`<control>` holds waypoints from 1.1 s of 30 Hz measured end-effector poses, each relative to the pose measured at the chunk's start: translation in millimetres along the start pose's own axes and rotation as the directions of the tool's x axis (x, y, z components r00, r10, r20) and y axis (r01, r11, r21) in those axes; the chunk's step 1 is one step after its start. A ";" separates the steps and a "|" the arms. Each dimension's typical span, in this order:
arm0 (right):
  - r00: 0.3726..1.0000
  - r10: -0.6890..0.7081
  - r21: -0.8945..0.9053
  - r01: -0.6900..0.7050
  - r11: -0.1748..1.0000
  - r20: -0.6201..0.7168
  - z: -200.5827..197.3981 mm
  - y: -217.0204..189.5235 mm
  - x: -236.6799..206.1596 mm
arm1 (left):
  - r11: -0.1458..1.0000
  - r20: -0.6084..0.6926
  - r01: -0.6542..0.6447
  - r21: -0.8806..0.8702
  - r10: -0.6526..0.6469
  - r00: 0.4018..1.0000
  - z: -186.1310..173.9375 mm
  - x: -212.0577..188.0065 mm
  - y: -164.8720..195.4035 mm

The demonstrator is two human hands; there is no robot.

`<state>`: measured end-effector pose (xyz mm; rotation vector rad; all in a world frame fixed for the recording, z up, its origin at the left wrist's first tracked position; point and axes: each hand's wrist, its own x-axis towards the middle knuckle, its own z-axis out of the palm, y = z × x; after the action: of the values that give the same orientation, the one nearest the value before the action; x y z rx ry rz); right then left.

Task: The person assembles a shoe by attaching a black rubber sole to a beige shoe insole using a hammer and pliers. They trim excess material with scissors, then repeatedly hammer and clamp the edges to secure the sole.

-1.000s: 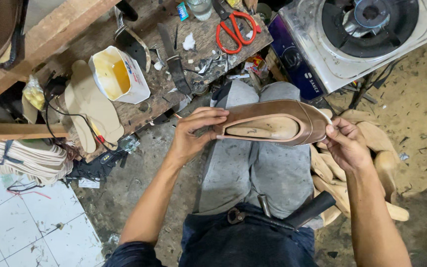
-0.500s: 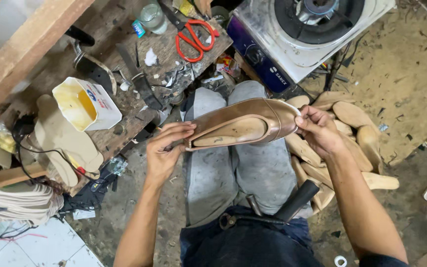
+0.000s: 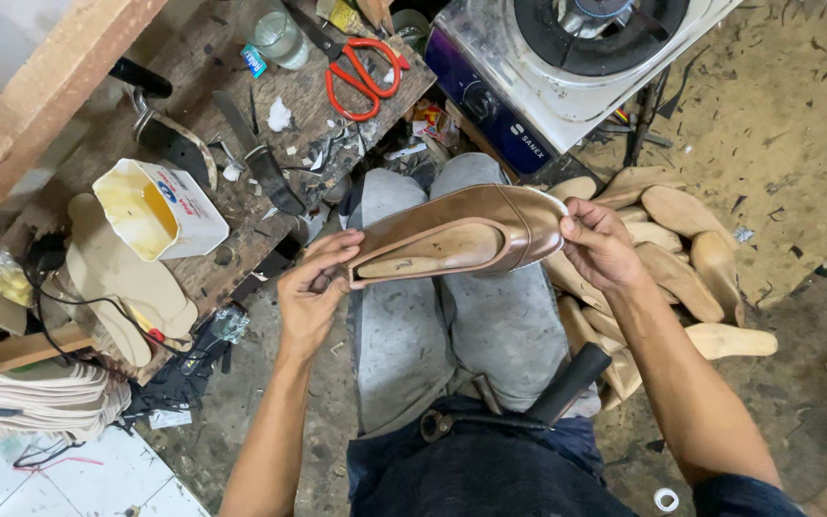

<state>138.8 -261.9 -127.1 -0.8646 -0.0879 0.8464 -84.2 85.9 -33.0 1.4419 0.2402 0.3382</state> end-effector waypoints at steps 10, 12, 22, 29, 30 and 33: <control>0.994 0.018 -0.063 -0.025 0.998 -0.104 51.6 -26.3 -47.3 | 0.428 0.379 -0.500 0.753 0.339 0.861 138.5 -18.9 48.7; 0.991 0.064 -0.032 -0.068 0.997 -0.117 75.6 -32.2 -59.3 | 0.300 0.484 -0.575 0.761 0.328 0.811 159.6 -2.9 40.7; 0.947 0.180 0.083 -0.164 0.983 -0.266 183.6 -78.9 -66.4 | 0.183 0.557 -0.724 0.665 0.525 0.644 134.9 39.2 63.4; 0.946 0.228 -0.876 0.100 0.472 0.231 203.4 -56.9 -84.3 | 0.799 0.081 -0.500 0.334 0.504 0.860 70.7 78.8 111.5; 0.892 0.356 -0.922 0.143 0.359 0.277 207.1 -30.0 -84.1 | 0.845 0.032 -0.468 0.257 0.477 0.879 62.8 84.9 114.8; 0.759 0.419 -0.866 0.454 0.209 0.499 206.6 34.4 -100.6 | 0.911 -0.074 -0.399 0.104 0.407 0.910 52.6 98.8 112.5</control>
<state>-31.7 -187.7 12.3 -1.7477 -1.5055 1.0090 17.3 84.2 88.9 1.5604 0.0280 0.7436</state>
